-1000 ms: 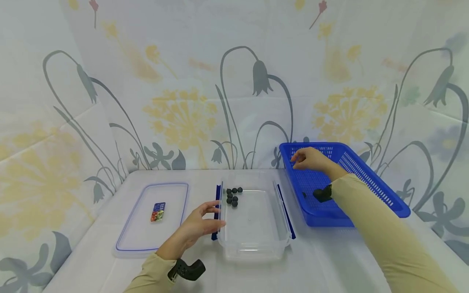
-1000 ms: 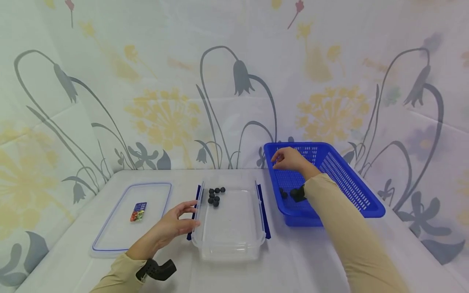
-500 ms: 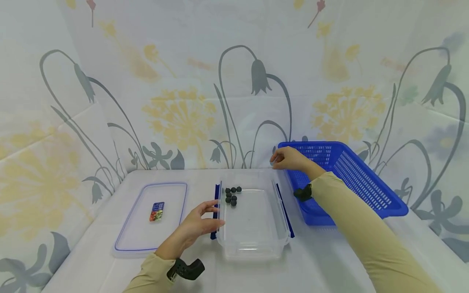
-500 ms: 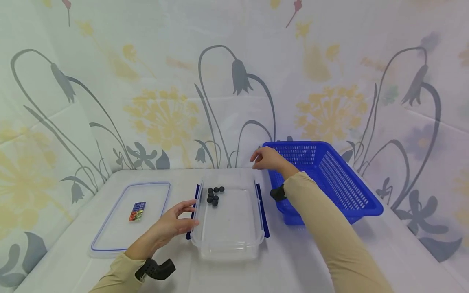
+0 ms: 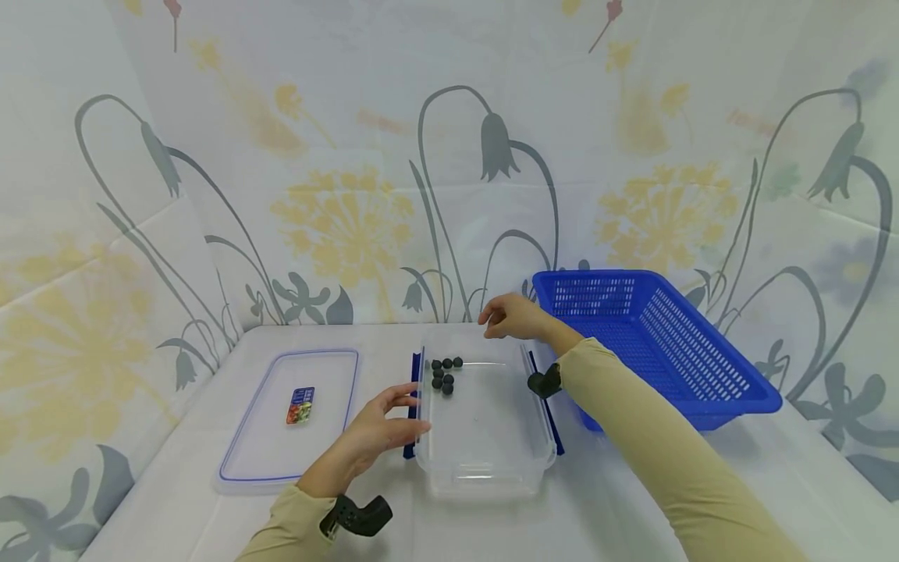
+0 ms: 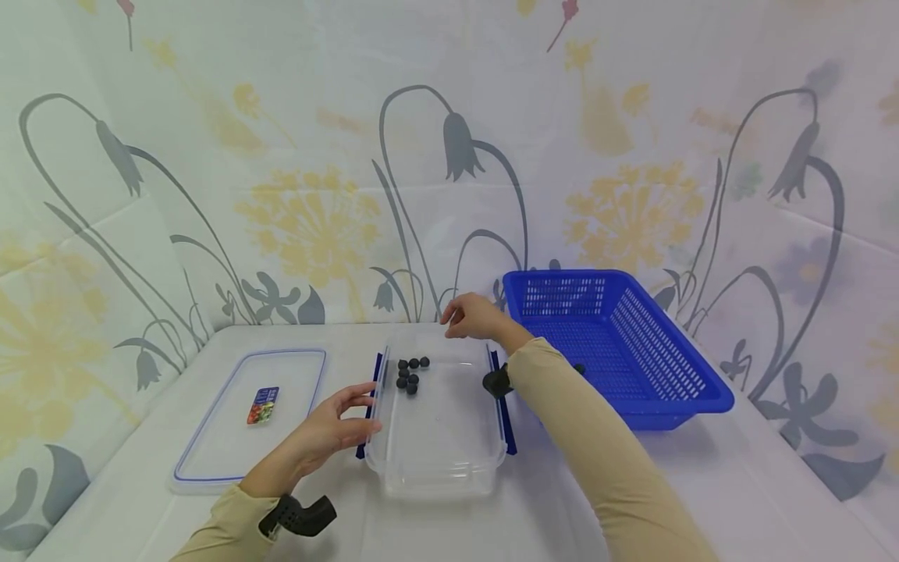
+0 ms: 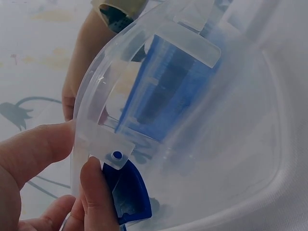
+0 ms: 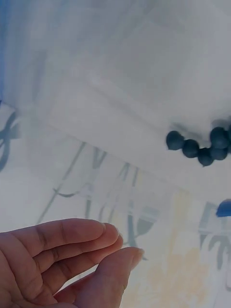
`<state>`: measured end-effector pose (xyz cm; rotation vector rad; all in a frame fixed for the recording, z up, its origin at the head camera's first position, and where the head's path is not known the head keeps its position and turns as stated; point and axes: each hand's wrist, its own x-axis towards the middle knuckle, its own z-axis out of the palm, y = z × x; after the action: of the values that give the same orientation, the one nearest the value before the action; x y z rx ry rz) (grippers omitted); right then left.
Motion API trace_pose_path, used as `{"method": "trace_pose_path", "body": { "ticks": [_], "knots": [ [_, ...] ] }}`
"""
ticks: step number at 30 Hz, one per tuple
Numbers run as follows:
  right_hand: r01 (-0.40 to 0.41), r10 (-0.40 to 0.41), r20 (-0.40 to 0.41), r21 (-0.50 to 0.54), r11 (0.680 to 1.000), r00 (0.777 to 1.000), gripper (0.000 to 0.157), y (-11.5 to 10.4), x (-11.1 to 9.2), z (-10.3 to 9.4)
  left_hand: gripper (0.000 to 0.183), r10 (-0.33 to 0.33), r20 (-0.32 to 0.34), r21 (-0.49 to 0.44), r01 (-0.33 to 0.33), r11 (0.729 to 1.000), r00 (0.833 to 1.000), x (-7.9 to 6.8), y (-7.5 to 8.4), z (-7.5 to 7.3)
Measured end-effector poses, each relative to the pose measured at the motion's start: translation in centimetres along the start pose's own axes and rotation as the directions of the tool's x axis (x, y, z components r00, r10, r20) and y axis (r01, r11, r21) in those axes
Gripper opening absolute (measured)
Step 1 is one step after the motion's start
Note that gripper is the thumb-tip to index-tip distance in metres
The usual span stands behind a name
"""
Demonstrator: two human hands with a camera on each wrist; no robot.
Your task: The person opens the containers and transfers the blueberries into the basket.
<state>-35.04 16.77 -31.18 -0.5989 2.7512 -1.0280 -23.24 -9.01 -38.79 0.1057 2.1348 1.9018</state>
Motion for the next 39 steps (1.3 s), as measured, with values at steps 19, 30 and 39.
{"method": "trace_pose_path", "body": {
  "ticks": [19,30,39],
  "knots": [
    [0.019,-0.023,0.120,0.039,0.999,0.992,0.018,-1.0,1.8,7.4,0.071,0.003,0.039,-0.009,-0.003,1.000,0.999,0.3,-0.1,-0.3],
    [0.051,-0.038,0.161,-0.074,0.996,0.986,0.016,-0.7,1.6,8.7,0.069,0.018,0.039,-0.025,-0.018,1.000,0.999,0.2,0.0,-0.2],
    [0.022,0.007,0.178,-0.160,0.987,0.984,0.020,-0.1,1.7,9.3,0.070,0.019,0.028,-0.019,-0.018,1.000,0.999,0.2,-0.1,-0.2]
  ]
}}
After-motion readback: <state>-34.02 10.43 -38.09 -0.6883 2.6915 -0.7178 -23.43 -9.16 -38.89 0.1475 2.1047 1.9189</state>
